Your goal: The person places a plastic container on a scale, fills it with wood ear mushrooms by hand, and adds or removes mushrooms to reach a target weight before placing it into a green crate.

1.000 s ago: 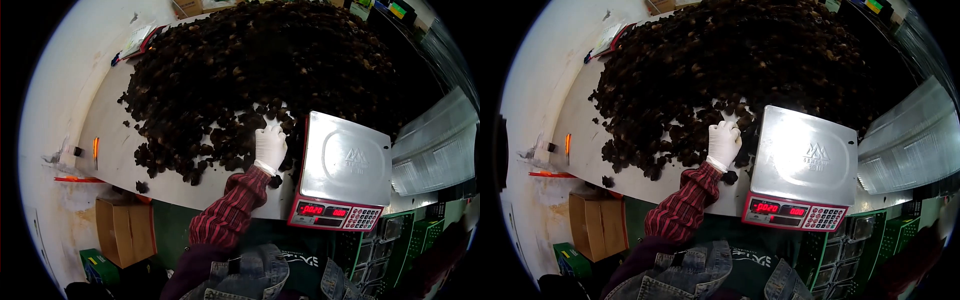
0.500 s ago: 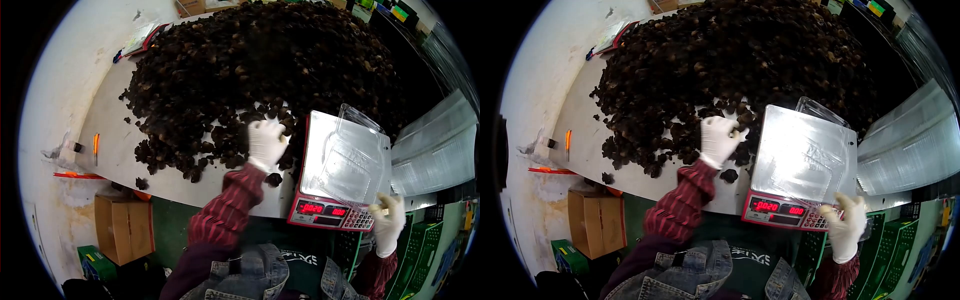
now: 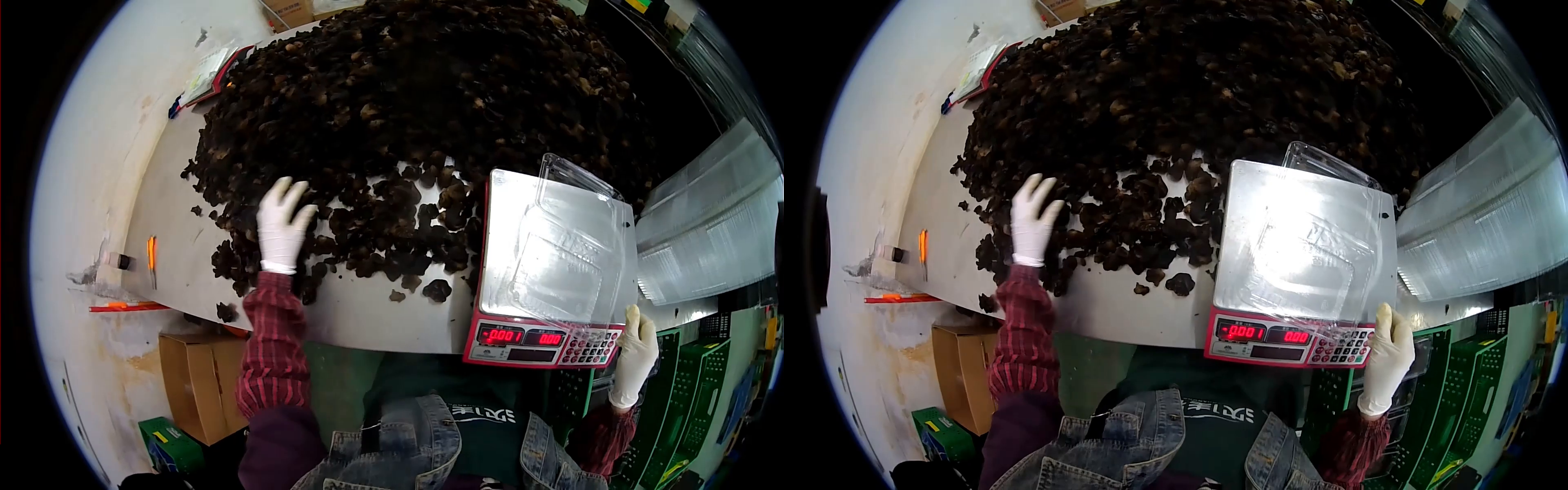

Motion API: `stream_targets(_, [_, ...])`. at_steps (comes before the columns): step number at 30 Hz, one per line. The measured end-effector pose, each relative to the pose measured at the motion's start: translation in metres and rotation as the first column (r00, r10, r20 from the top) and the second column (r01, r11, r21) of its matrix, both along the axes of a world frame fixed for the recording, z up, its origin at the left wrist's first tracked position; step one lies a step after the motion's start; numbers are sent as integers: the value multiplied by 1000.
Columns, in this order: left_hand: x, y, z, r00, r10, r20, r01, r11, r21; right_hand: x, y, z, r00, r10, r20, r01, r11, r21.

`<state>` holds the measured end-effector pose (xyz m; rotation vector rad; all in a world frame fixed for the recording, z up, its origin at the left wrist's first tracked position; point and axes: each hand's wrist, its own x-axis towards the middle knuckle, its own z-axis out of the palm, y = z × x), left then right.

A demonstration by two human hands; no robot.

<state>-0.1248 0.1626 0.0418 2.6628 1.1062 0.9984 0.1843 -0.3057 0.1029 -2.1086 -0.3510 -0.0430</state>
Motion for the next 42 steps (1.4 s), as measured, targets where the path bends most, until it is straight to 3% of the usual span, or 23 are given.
stream_targets(2, [44, -18, -9, 969, -247, 25, 248, 958, -143, -3, 8, 3, 1000, -14, 8, 14, 999, -42])
stream_targets(4, [82, -30, -32, 941, -337, -35, 330, 935, -133, -6, 15, 6, 999, -37, -26, 35, 998, -57])
stream_targets(6, [109, -41, -43, 909, -356, -215, 311, 925, -219, -4, 12, 1, 999, -18, 45, 22, 996, -84])
stream_targets(7, [118, -46, -42, 887, -418, -196, 324, 866, -381, -5, 12, 1, 1000, -25, 13, 26, 995, -101])
stream_targets(8, [121, -59, -32, 871, -467, -150, 365, 822, -438, -6, 12, 2, 999, -31, -19, 29, 993, -118])
stream_targets(12, [101, -128, -20, 812, -491, -315, 418, 866, -275, -15, 16, 13, 982, -59, -177, 43, 995, -90])
stream_targets(13, [96, -138, -27, 846, -439, -301, 428, 897, -108, -12, 18, 5, 997, -26, -69, 18, 994, -104])
stream_targets(14, [98, -136, -33, 845, -441, -304, 429, 897, -110, -11, 18, 4, 997, -27, -74, 20, 994, -104])
stream_targets(16, [103, -126, -42, 930, -316, -187, 295, 946, -132, -13, 24, 8, 984, -48, -174, 32, 995, -89])
stream_targets(17, [109, -115, -49, 950, -267, -161, 274, 961, 27, -13, 25, 8, 984, -40, -175, 24, 996, -89])
stream_targets(18, [114, -101, -57, 959, -268, -87, 274, 960, 66, -11, 27, 8, 976, -40, -216, 22, 996, -86])
stream_targets(20, [121, -84, -58, 955, -293, 57, 294, 956, -8, -11, 34, 12, 968, -43, -248, 25, 997, -74])
stream_targets(22, [127, -74, -53, 928, -272, 253, 333, 911, -243, -17, 42, 19, 954, -6, -301, -11, 998, -56])
stream_targets(24, [132, -66, -41, 892, -218, 396, 374, 849, -375, -14, 41, 10, 969, 3, -246, -10, 1000, -26])
stream_targets(26, [143, -72, -9, 847, -259, 465, 450, 815, -366, -12, 43, 12, 924, 59, -378, -42, 998, 52])
stream_targets(28, [162, -107, 43, 736, -355, 577, 630, 671, -391, -11, 46, 13, 927, 58, -370, -45, 998, 43])
stream_targets(29, [172, -123, 65, 666, -551, 502, 719, 654, -236, -11, 49, 12, 930, 67, -361, -50, 997, 55])
stream_targets(30, [179, -146, 87, 577, -655, 488, 805, 557, -205, -11, 51, 11, 932, 77, -354, -57, 996, 66])
stream_targets(32, [203, -181, 92, 400, -894, 200, 914, 406, -14, -14, 59, 14, 928, 82, -364, -56, 995, 82])
stream_targets(34, [229, -208, 84, 256, -965, -59, 966, 257, -12, -15, 63, 15, 926, 81, -370, -49, 994, 98])
stream_targets(36, [246, -218, 58, 170, -973, -159, 985, 166, 40, -13, 65, 11, 934, 81, -347, -65, 996, 59])
stream_targets(37, [244, -219, 64, 169, -979, -117, 978, 181, -100, -10, 63, 7, 942, 96, -320, -79, 995, 64])
stream_targets(42, [218, -211, 94, 247, -969, 24, 968, 246, -53, -8, 62, 8, 924, 143, -354, -97, 985, 146])
